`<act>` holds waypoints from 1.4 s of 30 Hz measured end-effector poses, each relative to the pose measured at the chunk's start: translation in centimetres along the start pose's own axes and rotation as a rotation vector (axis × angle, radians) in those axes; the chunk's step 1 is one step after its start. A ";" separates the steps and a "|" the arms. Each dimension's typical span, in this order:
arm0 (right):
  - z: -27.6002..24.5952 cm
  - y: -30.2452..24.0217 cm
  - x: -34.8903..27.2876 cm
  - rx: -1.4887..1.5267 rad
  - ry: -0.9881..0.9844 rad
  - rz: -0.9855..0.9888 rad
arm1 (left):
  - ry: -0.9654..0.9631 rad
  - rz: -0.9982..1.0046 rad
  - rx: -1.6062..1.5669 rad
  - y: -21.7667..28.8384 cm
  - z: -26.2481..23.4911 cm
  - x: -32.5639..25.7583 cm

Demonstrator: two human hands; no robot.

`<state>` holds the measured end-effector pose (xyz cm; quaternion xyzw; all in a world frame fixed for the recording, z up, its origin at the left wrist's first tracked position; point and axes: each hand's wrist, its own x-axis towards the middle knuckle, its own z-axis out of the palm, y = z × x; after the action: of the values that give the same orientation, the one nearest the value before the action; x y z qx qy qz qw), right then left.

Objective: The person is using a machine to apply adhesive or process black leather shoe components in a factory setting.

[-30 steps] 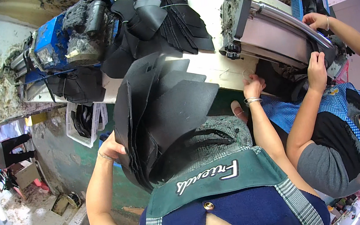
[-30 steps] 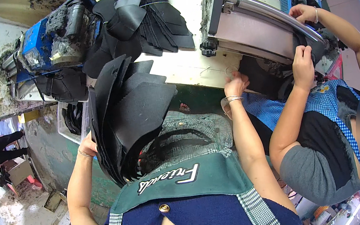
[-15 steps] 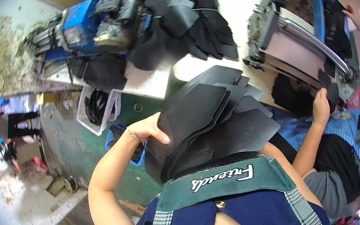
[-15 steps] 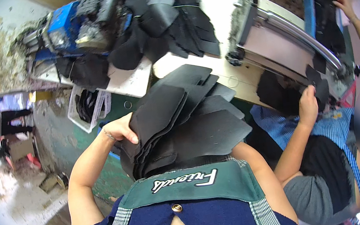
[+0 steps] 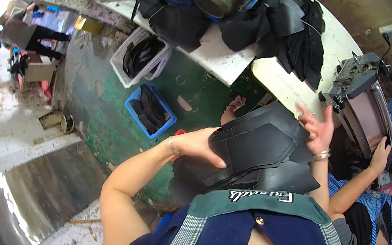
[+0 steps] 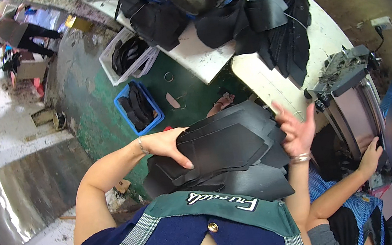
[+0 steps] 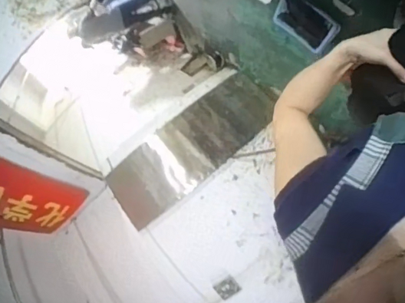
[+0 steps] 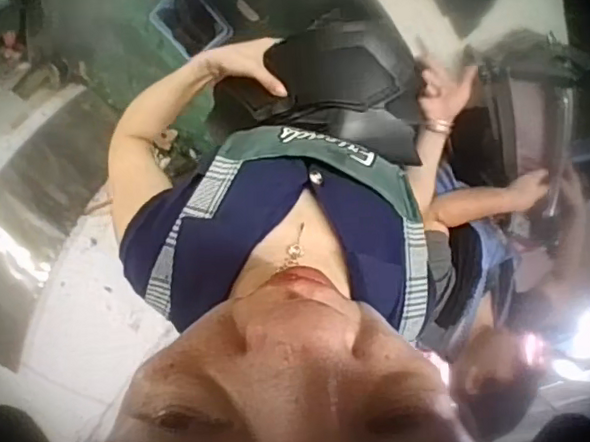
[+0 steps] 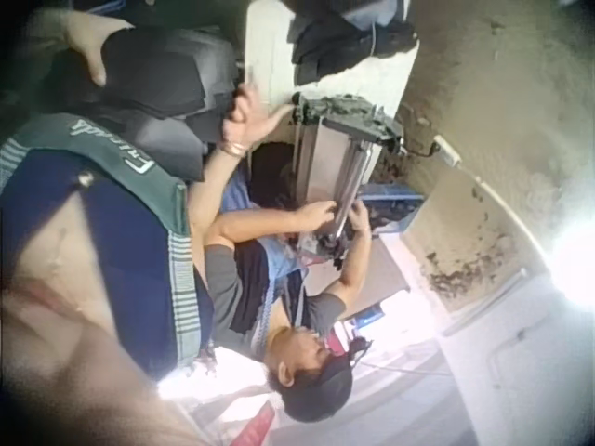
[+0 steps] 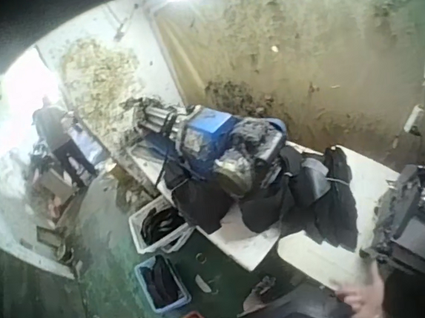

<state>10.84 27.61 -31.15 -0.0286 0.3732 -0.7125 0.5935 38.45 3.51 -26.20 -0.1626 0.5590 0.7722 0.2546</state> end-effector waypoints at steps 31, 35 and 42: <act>15.2 15.7 6.3 -1.233 0.011 -0.071 | 0.589 0.243 -1.039 -18.8 -1.3 -10.6; 21.4 17.1 9.4 -0.413 -0.166 0.354 | 0.651 0.356 -1.108 -18.9 -4.7 -11.6; 30.5 18.8 14.8 -1.248 -1.216 -0.272 | 0.718 0.447 -1.148 -17.9 -14.6 -14.4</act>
<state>36.73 -0.74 -25.72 -0.7660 0.3074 -0.3046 0.4754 60.06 -8.93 -37.18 -0.3969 0.1336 0.8770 -0.2356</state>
